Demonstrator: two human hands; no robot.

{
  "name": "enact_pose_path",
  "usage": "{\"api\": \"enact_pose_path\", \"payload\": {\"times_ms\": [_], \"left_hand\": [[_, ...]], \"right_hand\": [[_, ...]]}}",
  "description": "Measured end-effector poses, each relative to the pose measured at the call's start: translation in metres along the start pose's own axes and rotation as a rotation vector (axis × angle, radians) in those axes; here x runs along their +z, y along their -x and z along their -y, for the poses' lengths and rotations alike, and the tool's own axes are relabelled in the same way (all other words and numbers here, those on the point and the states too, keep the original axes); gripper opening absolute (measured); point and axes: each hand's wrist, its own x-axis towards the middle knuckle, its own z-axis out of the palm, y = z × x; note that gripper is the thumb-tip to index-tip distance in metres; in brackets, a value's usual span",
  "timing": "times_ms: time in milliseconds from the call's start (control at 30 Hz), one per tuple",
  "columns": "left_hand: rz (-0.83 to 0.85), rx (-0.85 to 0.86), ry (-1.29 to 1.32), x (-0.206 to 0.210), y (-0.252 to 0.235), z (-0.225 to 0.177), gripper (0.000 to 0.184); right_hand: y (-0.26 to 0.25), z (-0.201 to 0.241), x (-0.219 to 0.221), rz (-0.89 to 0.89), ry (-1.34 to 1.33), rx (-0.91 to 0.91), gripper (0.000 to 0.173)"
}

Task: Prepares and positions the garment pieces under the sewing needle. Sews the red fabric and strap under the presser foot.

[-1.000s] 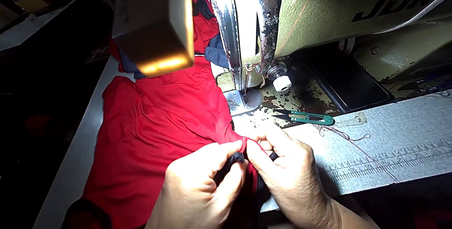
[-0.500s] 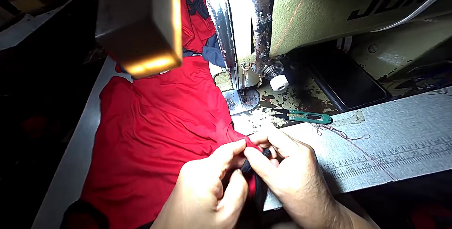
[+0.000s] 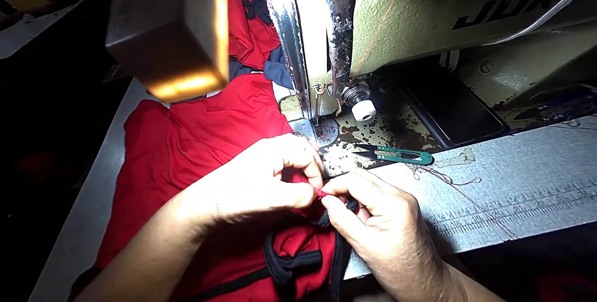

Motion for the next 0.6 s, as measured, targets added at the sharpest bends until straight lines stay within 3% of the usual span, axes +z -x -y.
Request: {"api": "enact_pose_path", "payload": {"times_ms": [167,267,400,500,600], "left_hand": [[-0.048,-0.088,0.058,0.009,0.005,0.0,0.008],[-0.115,-0.185,0.046,0.019,0.002,0.001,0.015],[-0.116,-0.227,-0.453,0.039,-0.004,0.022,0.021],[-0.118,-0.225,-0.523,0.04,-0.007,0.028,0.022],[-0.13,-0.196,-0.529,0.04,-0.007,0.029,0.021]], "right_hand": [[-0.001,-0.003,-0.001,0.027,-0.021,0.081,0.011],[-0.004,-0.008,-0.007,0.092,0.193,0.098,0.017],[-0.003,-0.023,-0.015,0.186,0.587,-0.025,0.021],[0.0,-0.03,-0.021,0.206,0.564,-0.103,0.02],[-0.001,-0.036,-0.027,0.306,0.535,-0.26,0.03]]}}
